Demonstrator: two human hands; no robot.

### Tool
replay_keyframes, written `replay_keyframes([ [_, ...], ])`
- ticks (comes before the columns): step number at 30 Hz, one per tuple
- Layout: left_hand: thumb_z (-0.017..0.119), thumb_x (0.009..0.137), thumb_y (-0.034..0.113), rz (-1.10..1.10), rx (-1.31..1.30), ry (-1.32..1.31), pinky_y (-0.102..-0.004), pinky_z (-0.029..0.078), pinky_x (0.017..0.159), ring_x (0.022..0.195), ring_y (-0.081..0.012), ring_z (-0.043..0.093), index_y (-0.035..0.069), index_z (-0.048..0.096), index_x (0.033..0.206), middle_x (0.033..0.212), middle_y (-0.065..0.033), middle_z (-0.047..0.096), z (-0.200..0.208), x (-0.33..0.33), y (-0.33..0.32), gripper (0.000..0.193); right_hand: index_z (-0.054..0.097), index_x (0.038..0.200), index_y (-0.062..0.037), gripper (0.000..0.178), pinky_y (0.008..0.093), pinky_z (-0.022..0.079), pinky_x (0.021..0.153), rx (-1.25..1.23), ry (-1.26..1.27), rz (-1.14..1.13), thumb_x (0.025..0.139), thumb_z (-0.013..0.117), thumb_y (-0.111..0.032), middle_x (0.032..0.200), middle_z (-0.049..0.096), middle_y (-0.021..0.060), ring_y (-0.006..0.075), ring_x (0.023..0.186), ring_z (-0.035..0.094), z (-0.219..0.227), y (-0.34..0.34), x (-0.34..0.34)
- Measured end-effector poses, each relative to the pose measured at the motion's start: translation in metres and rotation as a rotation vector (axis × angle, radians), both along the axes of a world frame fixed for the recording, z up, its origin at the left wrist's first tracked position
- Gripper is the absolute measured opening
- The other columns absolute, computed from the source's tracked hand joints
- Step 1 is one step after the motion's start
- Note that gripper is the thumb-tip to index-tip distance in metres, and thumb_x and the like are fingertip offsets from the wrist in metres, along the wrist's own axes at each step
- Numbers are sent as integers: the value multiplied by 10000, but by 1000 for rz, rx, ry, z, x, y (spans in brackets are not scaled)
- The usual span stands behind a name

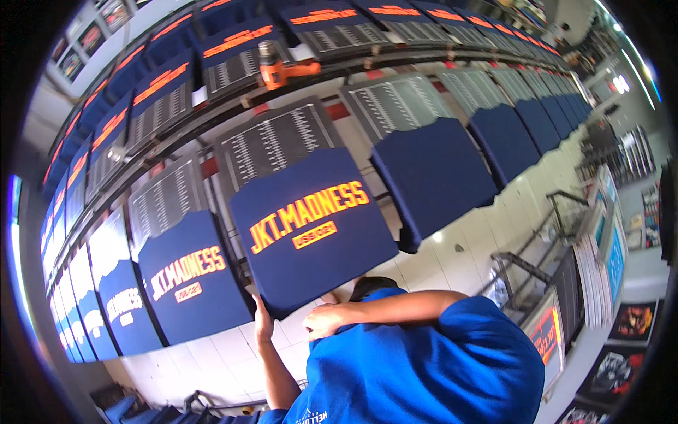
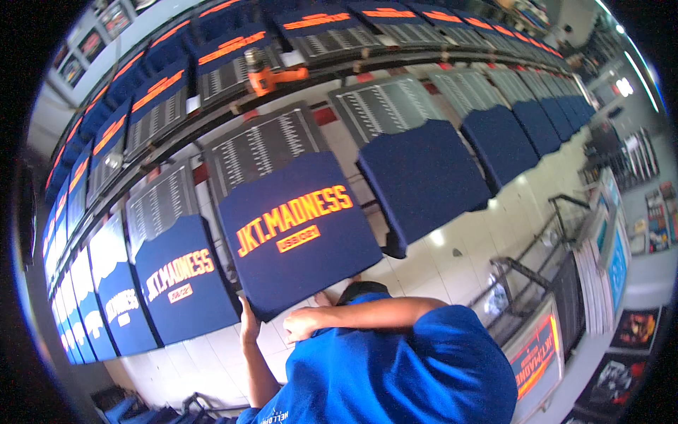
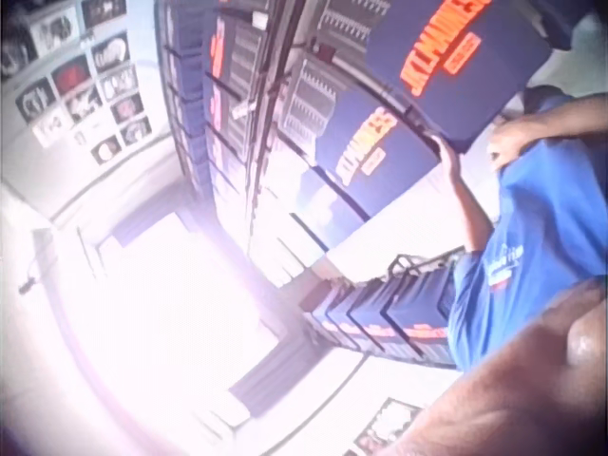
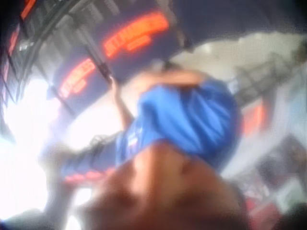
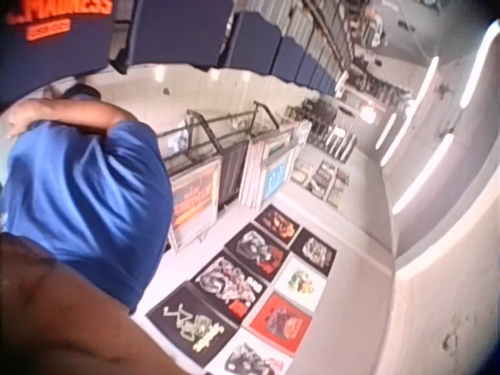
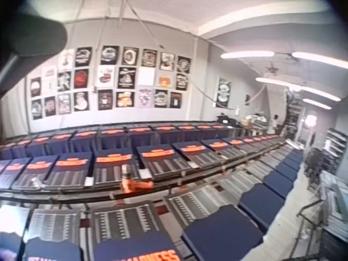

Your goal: The person performs screen printing on shirts by lowering a screen frame onto fabric, applying orange ink using a squeegee, and then moving to the next station to repeat the process with a different design.

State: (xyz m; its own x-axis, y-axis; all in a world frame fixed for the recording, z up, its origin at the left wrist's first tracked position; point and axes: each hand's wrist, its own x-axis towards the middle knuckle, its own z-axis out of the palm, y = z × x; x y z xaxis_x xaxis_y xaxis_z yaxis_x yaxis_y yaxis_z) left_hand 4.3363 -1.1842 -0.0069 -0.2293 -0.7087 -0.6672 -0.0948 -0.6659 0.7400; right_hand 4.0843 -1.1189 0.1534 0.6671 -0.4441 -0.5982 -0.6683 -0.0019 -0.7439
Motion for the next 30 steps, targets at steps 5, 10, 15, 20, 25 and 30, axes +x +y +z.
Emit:
replay_keyframes([
  [5,461,1042,430,-109,-323,-194,-291,452,755,819,-113,550,-17,685,1087,881,-6,627,149,-1,56,503,690,1072,43,638,500,505,905,4,-12,-359,871,609,-557,1045,682,297,420,1019,657,7,-4,29],
  [10,640,926,191,-122,-916,-100,-350,434,960,1097,-237,528,-21,636,1161,989,-104,606,176,-58,37,316,660,918,72,313,441,515,693,-95,-330,-736,911,585,-232,776,675,250,323,719,683,-14,-16,15],
  [15,695,843,166,-552,-622,-172,-419,502,898,995,-339,670,-43,626,1157,1057,-247,689,147,-152,28,383,641,879,-106,163,341,524,727,141,-954,-1257,926,547,-231,868,661,22,162,766,633,141,-144,-90],
  [20,620,860,47,-52,-1077,-438,-409,496,748,812,-274,615,-33,639,957,877,-201,665,177,-180,-131,127,634,890,-115,90,360,564,656,-488,-1293,-1376,891,612,-202,791,694,43,201,696,674,353,-233,-191],
  [25,581,837,-38,365,-1475,-355,-308,485,797,825,-176,596,-46,604,1073,882,-135,655,377,-127,-194,238,634,1013,-50,209,480,491,957,-612,-1504,-1272,884,642,-214,986,675,109,269,950,622,391,-214,-330],
  [30,495,709,-118,132,-1566,-498,-328,487,807,855,-225,643,-25,629,1017,872,-141,651,399,-78,-114,349,625,1169,-70,288,374,469,979,-546,-1341,-1368,967,523,-248,1157,685,60,200,1075,637,296,-132,-349],
])
